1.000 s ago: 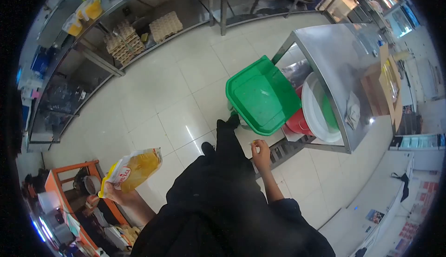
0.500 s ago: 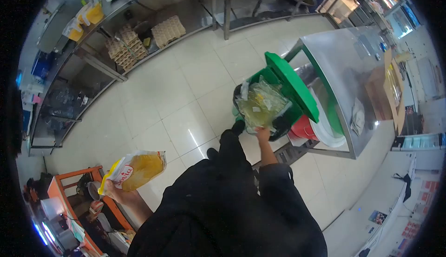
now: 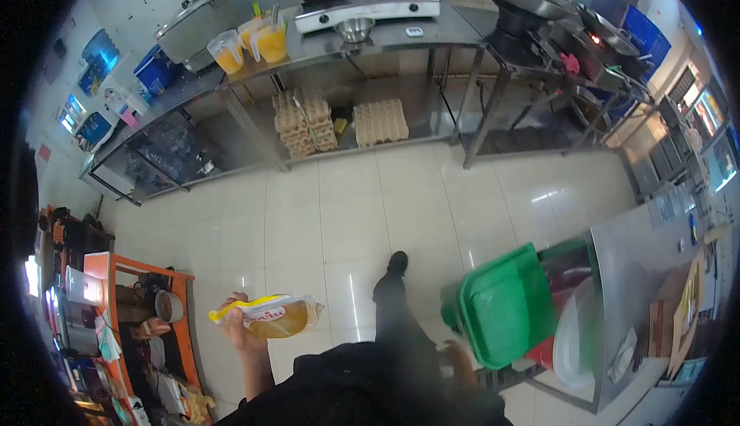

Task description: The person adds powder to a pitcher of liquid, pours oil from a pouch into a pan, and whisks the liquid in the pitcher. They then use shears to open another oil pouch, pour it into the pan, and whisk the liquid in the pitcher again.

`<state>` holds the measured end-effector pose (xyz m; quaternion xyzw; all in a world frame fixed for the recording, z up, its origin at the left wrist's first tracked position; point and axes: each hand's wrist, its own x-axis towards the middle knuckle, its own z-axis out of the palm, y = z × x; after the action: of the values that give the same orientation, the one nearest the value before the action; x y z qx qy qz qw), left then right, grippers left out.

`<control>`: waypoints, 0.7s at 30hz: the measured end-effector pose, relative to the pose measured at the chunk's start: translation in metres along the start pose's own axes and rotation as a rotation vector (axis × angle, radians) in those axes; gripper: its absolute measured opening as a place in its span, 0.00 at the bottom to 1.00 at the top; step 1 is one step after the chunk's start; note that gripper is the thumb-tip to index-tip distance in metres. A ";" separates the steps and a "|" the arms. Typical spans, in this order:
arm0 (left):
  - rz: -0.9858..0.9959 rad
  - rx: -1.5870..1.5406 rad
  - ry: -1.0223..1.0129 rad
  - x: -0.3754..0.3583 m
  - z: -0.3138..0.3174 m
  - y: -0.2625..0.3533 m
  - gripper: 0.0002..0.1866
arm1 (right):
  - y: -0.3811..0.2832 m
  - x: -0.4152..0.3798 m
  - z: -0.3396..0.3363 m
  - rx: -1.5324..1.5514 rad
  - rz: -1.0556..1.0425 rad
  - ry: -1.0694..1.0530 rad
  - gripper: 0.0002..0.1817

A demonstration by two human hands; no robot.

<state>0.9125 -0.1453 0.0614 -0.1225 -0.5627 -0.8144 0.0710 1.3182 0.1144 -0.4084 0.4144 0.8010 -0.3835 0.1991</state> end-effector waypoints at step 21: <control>0.048 -0.321 -0.181 0.590 0.213 -0.017 0.16 | -0.919 0.191 -0.484 0.423 -1.575 -0.234 0.37</control>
<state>0.3671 0.0731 0.2834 -0.2184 -0.4266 -0.8774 0.0192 0.4570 0.2564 0.1866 -0.2827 0.7418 -0.5945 -0.1282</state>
